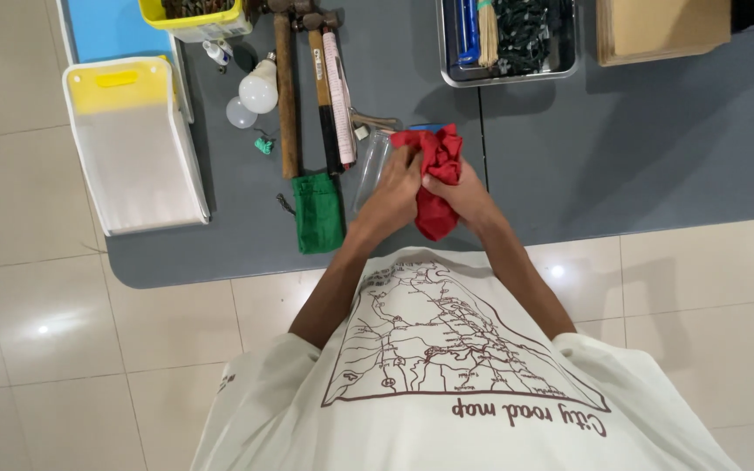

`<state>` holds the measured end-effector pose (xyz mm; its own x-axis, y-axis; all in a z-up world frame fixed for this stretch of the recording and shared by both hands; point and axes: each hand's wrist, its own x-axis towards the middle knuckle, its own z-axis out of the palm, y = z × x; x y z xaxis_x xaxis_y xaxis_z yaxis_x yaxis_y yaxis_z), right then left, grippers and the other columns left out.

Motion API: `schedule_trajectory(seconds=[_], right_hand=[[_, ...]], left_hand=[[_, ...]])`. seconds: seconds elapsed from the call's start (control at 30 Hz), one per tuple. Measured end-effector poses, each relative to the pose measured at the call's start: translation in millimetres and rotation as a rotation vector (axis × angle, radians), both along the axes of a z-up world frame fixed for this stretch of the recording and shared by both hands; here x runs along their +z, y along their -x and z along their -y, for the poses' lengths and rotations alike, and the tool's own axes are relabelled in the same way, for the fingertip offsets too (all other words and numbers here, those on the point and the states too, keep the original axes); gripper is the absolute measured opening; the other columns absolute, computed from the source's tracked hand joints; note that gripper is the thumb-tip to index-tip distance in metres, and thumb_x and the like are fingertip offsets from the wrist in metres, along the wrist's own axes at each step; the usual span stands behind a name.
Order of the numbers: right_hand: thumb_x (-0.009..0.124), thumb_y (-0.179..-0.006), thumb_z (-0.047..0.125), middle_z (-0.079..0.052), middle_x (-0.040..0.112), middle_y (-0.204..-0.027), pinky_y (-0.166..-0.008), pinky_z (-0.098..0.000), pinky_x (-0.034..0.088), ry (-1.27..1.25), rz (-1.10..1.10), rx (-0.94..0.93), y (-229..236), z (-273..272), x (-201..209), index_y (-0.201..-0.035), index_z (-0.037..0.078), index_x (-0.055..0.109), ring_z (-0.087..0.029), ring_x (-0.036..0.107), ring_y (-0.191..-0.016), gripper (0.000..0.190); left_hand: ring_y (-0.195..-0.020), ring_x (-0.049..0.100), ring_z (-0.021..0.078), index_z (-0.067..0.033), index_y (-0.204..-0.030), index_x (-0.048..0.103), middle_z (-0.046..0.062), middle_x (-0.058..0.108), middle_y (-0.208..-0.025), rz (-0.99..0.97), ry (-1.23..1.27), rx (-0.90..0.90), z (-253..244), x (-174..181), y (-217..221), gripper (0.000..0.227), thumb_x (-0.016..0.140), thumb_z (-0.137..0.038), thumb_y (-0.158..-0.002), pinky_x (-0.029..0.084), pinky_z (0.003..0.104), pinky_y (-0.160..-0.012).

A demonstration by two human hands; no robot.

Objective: The person wipes various items on a gray table with a red cloth, including metal rods, wooden sticks, tangled wires, and a small metal object. They place the cleaned items into a metal tray on the table.

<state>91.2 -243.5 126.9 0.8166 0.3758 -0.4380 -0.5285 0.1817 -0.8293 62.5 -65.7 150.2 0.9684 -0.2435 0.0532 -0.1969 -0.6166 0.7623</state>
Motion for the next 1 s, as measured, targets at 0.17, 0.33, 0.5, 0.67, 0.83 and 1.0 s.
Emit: schedule_trajectory(seconds=[0.17, 0.33, 0.5, 0.67, 0.83, 1.0], right_hand=[[0.078, -0.091, 0.017, -0.008, 0.065, -0.127, -0.103, -0.0353, 0.052, -0.025, 0.167, -0.07, -2, -6, 16, -0.139, 0.002, 0.053, -0.018, 0.064, -0.115, 0.056], [0.074, -0.097, 0.022, -0.007, 0.07, -0.117, -0.094, -0.0331, 0.055, -0.092, 0.127, -0.259, -10, -8, -2, -0.129, 0.001, 0.061, -0.017, 0.067, -0.105, 0.041], [0.069, -0.101, 0.03, -0.005, 0.071, -0.108, -0.086, -0.0317, 0.057, -0.058, 0.13, -0.31, -7, 1, -21, -0.122, 0.001, 0.066, -0.015, 0.068, -0.095, 0.036], [0.071, -0.102, 0.031, -0.006, 0.07, -0.11, -0.088, -0.0304, 0.055, -0.05, 0.205, -0.369, -8, 10, -26, -0.122, 0.0, 0.067, -0.014, 0.067, -0.098, 0.037], [0.071, -0.099, 0.033, -0.006, 0.071, -0.11, -0.088, -0.0297, 0.057, 0.026, 0.18, -0.465, -14, 36, -22, -0.122, 0.001, 0.066, -0.015, 0.069, -0.099, 0.039], [0.069, -0.098, 0.036, -0.007, 0.073, -0.103, -0.077, -0.0296, 0.058, 0.121, 0.04, -0.398, -4, 64, 0, -0.12, 0.001, 0.066, -0.015, 0.071, -0.087, 0.041]], left_hand=[[-0.13, 0.051, 0.0461, -0.0007, -0.156, 0.036, 0.026, 0.051, -0.139, 0.052, 0.086, 0.052, 6, 24, 1, 0.087, 0.074, 0.004, -0.078, 0.043, 0.05, -0.112], [-0.134, 0.051, 0.0431, -0.0024, -0.154, 0.037, 0.024, 0.052, -0.142, 0.07, 0.165, 0.096, 12, 28, 6, 0.093, 0.084, -0.003, -0.073, 0.045, 0.049, -0.114], [-0.129, 0.057, 0.0406, -0.0031, -0.144, 0.05, 0.023, 0.059, -0.137, 0.015, 0.2, 0.107, 6, 25, 8, 0.084, 0.092, -0.013, -0.072, 0.048, 0.046, -0.109], [-0.122, 0.066, 0.0357, -0.0032, -0.138, 0.058, 0.019, 0.066, -0.131, 0.063, 0.267, 0.126, 6, 36, 8, 0.075, 0.092, -0.017, -0.073, 0.054, 0.042, -0.104], [-0.108, 0.072, 0.0271, 0.0001, -0.133, 0.061, 0.018, 0.071, -0.119, 0.043, 0.358, 0.21, 5, 40, 7, 0.069, 0.092, -0.023, -0.076, 0.059, 0.036, -0.092], [-0.085, 0.069, 0.0158, 0.0032, -0.124, 0.068, 0.01, 0.074, -0.092, -0.25, 0.485, 0.409, 10, 8, 5, 0.049, 0.082, -0.031, -0.092, 0.058, 0.031, -0.076]])
